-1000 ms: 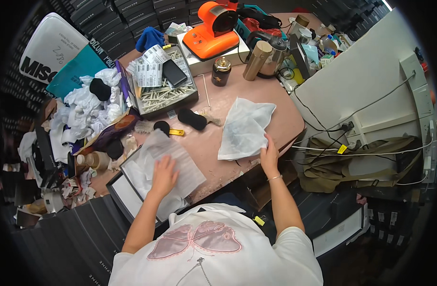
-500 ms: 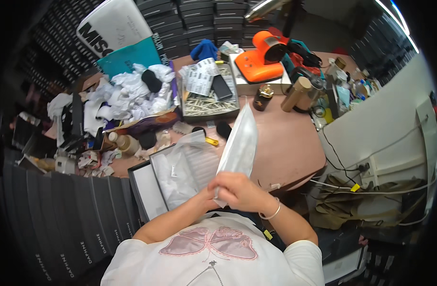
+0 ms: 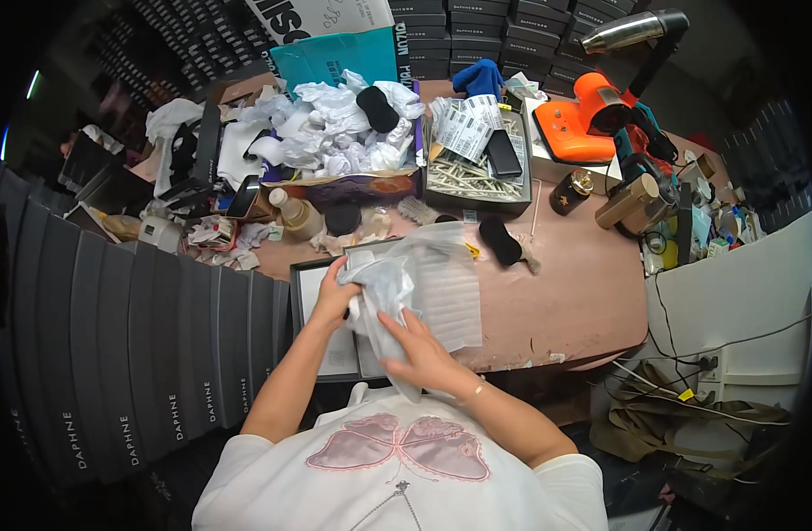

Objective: Packing high-heeled shoes into a shoebox with protective wrapping and padding.

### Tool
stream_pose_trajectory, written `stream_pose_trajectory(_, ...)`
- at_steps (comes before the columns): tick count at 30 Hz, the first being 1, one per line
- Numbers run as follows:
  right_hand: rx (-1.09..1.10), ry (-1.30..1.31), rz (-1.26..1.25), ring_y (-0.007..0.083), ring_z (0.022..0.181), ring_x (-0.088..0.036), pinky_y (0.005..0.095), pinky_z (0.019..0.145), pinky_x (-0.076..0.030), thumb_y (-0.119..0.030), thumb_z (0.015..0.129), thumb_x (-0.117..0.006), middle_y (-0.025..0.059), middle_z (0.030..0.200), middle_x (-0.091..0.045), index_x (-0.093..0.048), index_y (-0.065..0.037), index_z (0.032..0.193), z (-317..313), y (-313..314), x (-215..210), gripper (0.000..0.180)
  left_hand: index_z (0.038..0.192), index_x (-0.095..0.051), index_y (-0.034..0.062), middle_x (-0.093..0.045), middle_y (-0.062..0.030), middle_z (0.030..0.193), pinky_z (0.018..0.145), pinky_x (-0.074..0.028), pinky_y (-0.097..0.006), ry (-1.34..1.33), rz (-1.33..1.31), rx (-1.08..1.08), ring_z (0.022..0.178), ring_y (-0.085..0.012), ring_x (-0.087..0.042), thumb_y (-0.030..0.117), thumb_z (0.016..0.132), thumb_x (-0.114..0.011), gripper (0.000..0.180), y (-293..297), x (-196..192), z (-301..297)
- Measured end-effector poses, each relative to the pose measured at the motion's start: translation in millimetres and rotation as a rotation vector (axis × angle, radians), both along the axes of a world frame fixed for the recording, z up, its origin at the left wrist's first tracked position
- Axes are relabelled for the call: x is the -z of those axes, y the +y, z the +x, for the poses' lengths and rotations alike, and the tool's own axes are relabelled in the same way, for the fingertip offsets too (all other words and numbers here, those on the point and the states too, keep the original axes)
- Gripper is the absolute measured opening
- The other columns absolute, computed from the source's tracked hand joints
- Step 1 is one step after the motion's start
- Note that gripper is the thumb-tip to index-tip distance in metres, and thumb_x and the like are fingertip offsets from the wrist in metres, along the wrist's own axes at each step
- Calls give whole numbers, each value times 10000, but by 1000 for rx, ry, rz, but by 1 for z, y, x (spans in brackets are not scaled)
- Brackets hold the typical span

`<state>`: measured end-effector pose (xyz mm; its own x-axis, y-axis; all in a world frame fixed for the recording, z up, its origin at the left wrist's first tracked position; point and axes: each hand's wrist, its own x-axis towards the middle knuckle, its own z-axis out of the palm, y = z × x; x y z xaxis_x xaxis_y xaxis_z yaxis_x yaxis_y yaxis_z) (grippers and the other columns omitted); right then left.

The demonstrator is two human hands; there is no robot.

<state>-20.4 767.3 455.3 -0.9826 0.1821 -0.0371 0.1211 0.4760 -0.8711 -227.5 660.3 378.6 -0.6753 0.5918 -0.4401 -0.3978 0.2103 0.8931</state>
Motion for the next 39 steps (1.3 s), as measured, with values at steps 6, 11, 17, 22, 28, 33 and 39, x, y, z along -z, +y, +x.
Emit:
stream_pose_trajectory(6,81,-259,171,493,1119,-474,479,896,-432,-202,846,-594,354,1125,-547,-577,2,1139,-57,14,117,358,1470,-173,-20,-376,-220,1411,1057,-323,-350,-68,34,-74,1291,-288,-389,286,882,-607,792,41,77,65)
stream_pose_trajectory(11,-58,-791,-111,219,626,-637,338,533,-497,-418,878,-626,211,879,-666,-630,63,1014,34,46,49,500,1394,-219,-155,-309,-343,1419,1121,-239,-411,264,-308,134,1360,-422,-281,466,859,-613,910,19,92,92)
stream_pose_trajectory(17,662,-208,-550,183,617,-577,355,621,-494,-230,884,-636,93,745,-635,-628,4,1047,40,40,127,286,1381,-305,-111,-413,-304,1355,1073,-318,-387,139,-154,56,1289,-374,-397,328,746,-738,885,34,98,94)
stream_pose_trajectory(22,43,33,248,316,768,-605,397,674,-494,-131,841,-639,125,849,-598,-582,-27,1080,57,32,64,267,1290,-405,-106,-453,-297,1296,1042,-349,-407,518,-276,-50,1230,-414,-433,249,754,-707,711,48,120,101)
stream_pose_trajectory(28,-103,-323,-73,283,931,-616,381,797,-503,-157,861,-623,161,1069,-603,-515,-57,1278,47,76,46,443,1241,-488,-39,-499,-255,1248,1010,-383,-411,673,-135,-36,1181,-396,-479,145,825,-632,477,25,62,101)
stream_pose_trajectory(33,218,-127,-250,236,1164,-517,384,977,-418,-248,913,-580,176,1314,-510,-414,-50,1393,28,109,110,545,1165,-555,-27,-580,-168,1182,889,-478,-350,521,-226,-309,1075,-243,-580,110,875,-580,321,-81,45,78)
stream_pose_trajectory(39,-40,27,512,346,1359,-329,494,1115,-238,-401,904,-551,202,1426,-402,-397,-88,1403,-47,26,98,609,1022,-607,-16,-658,-220,923,799,-496,-409,424,-588,160,890,-349,-646,242,895,-533,298,-127,100,100)
